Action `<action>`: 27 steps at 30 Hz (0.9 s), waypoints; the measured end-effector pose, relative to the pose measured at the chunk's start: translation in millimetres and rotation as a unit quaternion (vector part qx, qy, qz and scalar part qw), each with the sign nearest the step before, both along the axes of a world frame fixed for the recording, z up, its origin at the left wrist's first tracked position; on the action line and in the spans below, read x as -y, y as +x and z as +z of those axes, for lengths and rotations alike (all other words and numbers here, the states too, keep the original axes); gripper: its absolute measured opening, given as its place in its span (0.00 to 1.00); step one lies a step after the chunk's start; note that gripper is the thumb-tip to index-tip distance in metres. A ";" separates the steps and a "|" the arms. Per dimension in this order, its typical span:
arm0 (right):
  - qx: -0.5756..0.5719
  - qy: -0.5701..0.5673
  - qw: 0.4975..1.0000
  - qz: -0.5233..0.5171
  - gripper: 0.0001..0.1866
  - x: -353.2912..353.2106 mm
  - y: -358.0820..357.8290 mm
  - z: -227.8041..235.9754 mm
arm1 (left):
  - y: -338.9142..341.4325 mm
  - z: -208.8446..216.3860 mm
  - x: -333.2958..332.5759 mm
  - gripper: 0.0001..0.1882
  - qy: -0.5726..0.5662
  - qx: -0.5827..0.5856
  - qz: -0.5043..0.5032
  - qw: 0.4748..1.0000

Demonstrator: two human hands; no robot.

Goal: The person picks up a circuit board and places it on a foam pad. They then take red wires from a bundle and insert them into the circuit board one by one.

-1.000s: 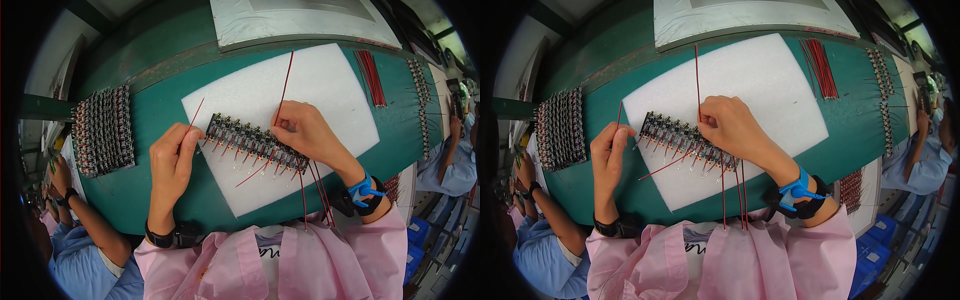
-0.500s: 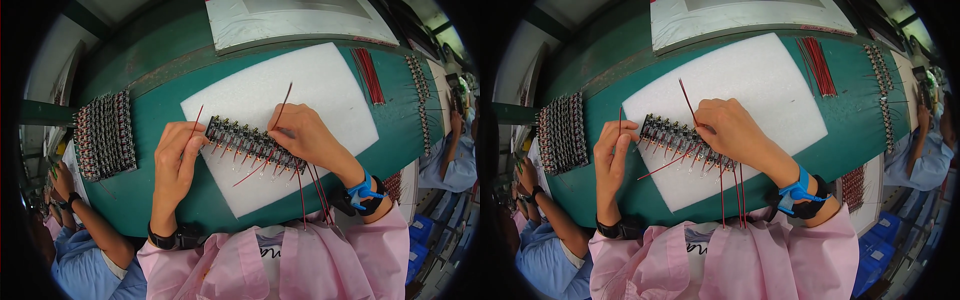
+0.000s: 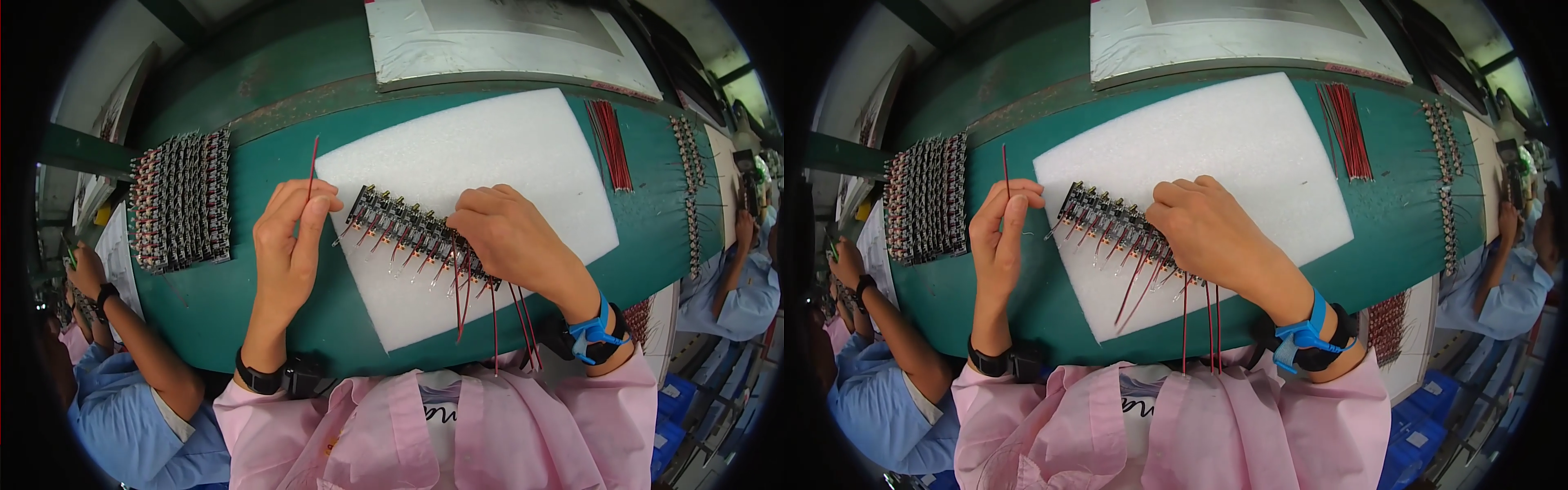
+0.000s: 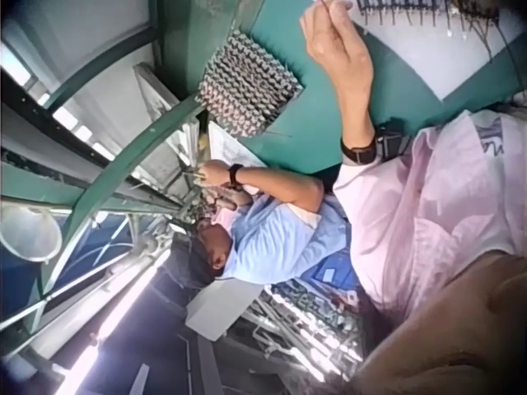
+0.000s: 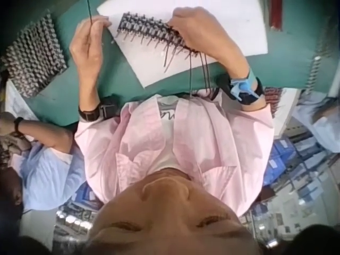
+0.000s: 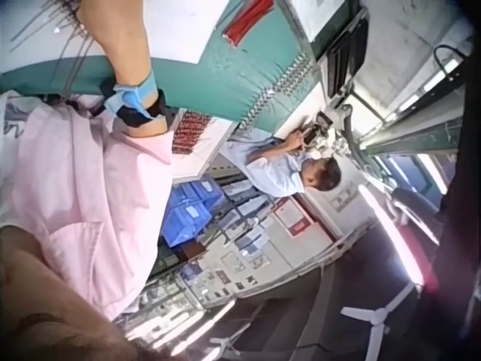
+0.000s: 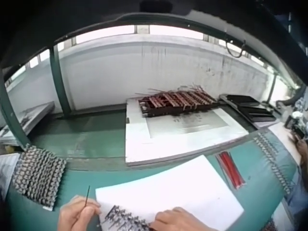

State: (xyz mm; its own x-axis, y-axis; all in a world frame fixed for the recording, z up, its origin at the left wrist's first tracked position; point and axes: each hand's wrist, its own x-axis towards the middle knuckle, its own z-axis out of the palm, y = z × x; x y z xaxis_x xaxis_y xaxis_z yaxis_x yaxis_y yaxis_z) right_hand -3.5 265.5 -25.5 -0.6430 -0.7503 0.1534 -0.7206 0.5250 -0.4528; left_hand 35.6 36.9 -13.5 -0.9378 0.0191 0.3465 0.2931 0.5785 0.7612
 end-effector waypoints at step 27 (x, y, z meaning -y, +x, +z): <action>0.395 -0.395 0.810 -0.178 0.07 9.9 -24.2 21.0 | -40.8 6.7 -51.6 0.08 0.216 0.272 -0.207 0.915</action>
